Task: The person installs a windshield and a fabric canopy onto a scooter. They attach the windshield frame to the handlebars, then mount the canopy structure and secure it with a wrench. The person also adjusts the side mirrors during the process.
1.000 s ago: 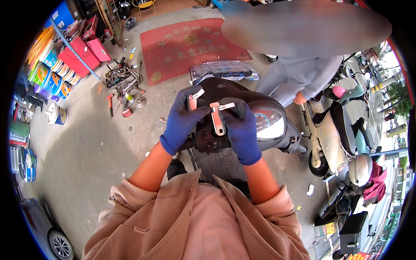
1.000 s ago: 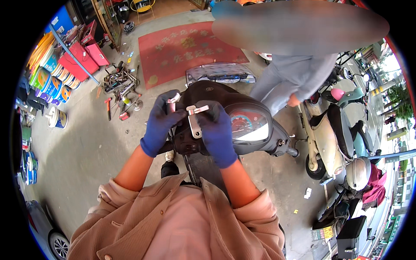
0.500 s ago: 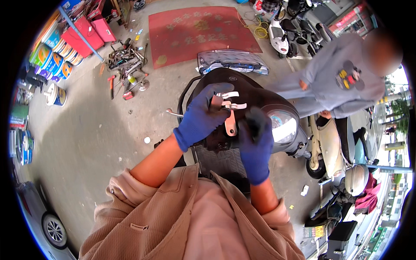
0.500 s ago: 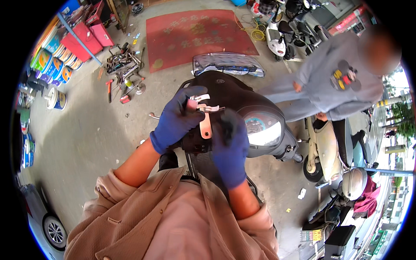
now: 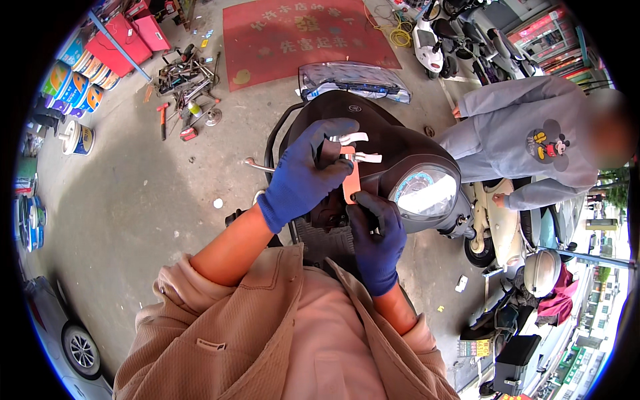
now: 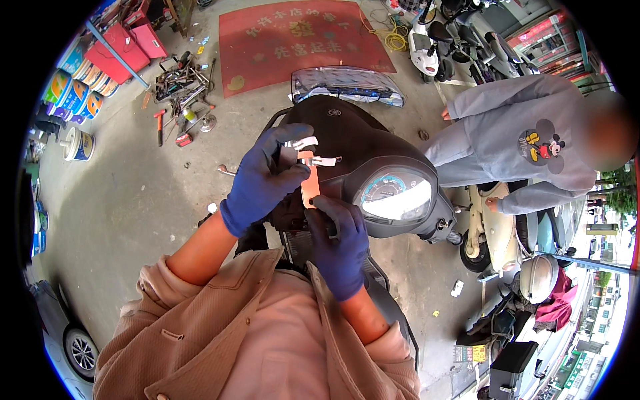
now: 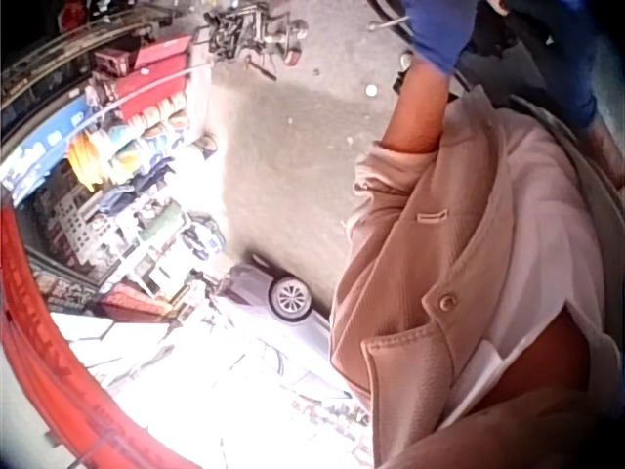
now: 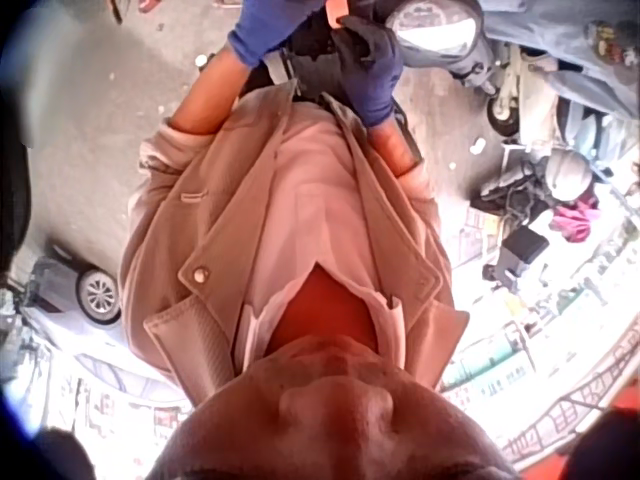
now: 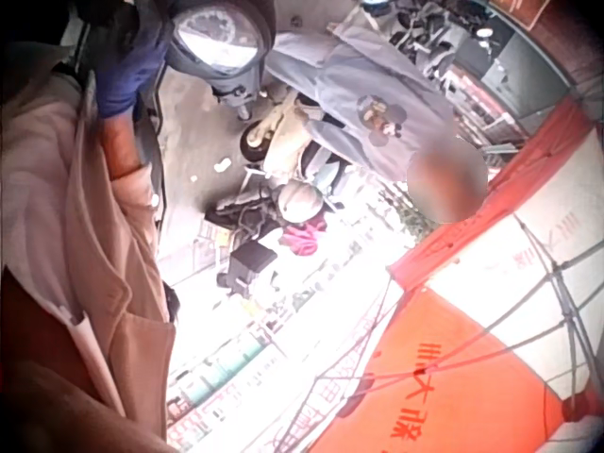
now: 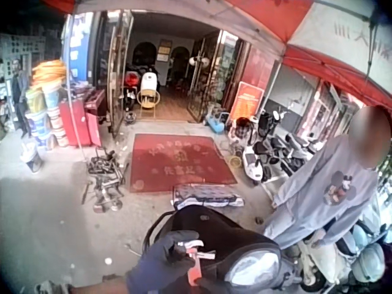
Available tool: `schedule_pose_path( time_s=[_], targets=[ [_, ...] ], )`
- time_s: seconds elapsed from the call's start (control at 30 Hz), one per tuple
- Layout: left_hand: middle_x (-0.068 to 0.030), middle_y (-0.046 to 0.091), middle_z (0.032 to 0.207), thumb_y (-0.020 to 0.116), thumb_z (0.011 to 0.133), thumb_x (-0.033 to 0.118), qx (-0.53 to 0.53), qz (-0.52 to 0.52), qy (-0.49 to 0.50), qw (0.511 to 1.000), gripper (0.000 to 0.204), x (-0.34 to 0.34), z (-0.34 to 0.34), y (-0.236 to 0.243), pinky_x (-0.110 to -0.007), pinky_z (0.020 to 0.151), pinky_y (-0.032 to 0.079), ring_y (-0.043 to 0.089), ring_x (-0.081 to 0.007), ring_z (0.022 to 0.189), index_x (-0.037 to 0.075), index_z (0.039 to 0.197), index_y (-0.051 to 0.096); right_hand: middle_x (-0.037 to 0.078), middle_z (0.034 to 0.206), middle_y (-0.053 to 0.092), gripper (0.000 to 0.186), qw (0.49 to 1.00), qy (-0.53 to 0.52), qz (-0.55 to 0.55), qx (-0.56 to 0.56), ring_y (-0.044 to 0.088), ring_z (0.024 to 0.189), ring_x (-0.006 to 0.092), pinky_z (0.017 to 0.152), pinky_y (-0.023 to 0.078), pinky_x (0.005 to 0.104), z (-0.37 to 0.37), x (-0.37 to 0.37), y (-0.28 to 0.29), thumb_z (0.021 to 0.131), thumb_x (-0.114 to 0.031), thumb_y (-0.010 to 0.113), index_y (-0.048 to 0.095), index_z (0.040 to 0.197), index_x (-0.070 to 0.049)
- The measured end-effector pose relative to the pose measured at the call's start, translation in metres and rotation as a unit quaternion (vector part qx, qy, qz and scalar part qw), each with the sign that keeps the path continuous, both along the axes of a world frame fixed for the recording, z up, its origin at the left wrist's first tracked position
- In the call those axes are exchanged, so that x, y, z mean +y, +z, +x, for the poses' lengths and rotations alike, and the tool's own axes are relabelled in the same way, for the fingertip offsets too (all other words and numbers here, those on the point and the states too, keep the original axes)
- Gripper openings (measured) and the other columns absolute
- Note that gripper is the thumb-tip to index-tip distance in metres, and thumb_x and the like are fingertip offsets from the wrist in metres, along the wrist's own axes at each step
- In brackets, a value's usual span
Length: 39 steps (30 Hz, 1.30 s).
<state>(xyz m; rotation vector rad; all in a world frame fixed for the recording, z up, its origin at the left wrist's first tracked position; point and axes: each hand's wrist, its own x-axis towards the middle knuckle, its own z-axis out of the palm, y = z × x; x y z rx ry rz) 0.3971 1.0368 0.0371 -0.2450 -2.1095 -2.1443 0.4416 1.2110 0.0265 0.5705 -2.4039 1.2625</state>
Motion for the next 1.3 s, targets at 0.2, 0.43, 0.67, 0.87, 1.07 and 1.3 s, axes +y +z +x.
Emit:
schedule_pose_path(
  time_s=[0.2,0.43,0.67,0.87,1.07,1.3],
  targets=[
    [-0.0029,0.056,0.116,0.063,0.078,-0.004,0.054,-0.021,0.024,0.998,0.054,0.000,-0.002,-0.002,-0.024,0.081,0.046,0.055,-0.0085,0.094,0.004,0.130,0.049,0.011,0.092,0.063,0.034,0.997,-0.029,-0.061,-0.048,0.062,0.080,0.0258,0.068,0.050,0.0346,0.004,-0.004,-0.003,0.074,-0.001,0.074,0.059,0.104,-0.006],
    [-0.0061,0.056,0.115,0.061,0.076,-0.006,0.012,0.024,0.022,0.999,0.051,0.005,0.000,-0.006,-0.025,0.084,0.048,0.056,-0.0098,0.096,0.004,0.125,0.051,0.012,0.095,0.063,0.038,0.997,-0.015,-0.068,-0.016,0.062,0.079,0.0280,0.067,0.049,0.0368,0.002,0.003,-0.014,0.073,-0.004,0.076,0.056,0.106,-0.006],
    [-0.0044,0.055,0.113,0.061,0.077,-0.007,0.030,0.000,0.030,0.999,0.052,0.007,0.001,-0.005,-0.023,0.080,0.048,0.055,-0.0071,0.092,0.005,0.126,0.051,0.012,0.097,0.064,0.039,0.999,-0.015,-0.043,-0.017,0.061,0.079,0.0300,0.069,0.049,0.0379,0.002,0.003,-0.009,0.073,-0.006,0.077,0.056,0.106,-0.006],
    [-0.0033,0.054,0.117,0.064,0.078,-0.005,-0.001,0.035,0.000,0.999,0.054,0.005,0.003,0.000,-0.025,0.088,0.045,0.052,-0.0095,0.103,0.004,0.129,0.048,0.012,0.098,0.064,0.037,0.999,-0.016,-0.030,-0.005,0.061,0.080,0.0304,0.070,0.049,0.0384,0.001,0.005,-0.012,0.075,-0.006,0.075,0.056,0.106,-0.006],
    [-0.0035,0.054,0.118,0.064,0.078,-0.005,0.021,0.016,0.008,1.000,0.054,0.002,-0.001,-0.007,-0.024,0.087,0.044,0.051,-0.0089,0.102,0.004,0.129,0.048,0.012,0.097,0.064,0.035,1.000,-0.017,-0.004,-0.004,0.061,0.081,0.0304,0.070,0.049,0.0385,0.000,0.003,-0.008,0.075,-0.006,0.074,0.056,0.105,-0.006],
    [-0.0053,0.054,0.121,0.065,0.076,-0.003,0.011,0.021,0.002,1.000,0.055,0.000,-0.001,0.002,-0.026,0.089,0.044,0.052,-0.0108,0.106,0.004,0.128,0.049,0.011,0.097,0.064,0.034,1.000,-0.018,-0.015,-0.002,0.061,0.081,0.0295,0.069,0.049,0.0375,-0.002,0.000,-0.005,0.075,-0.005,0.074,0.056,0.104,-0.006]
  ],
)
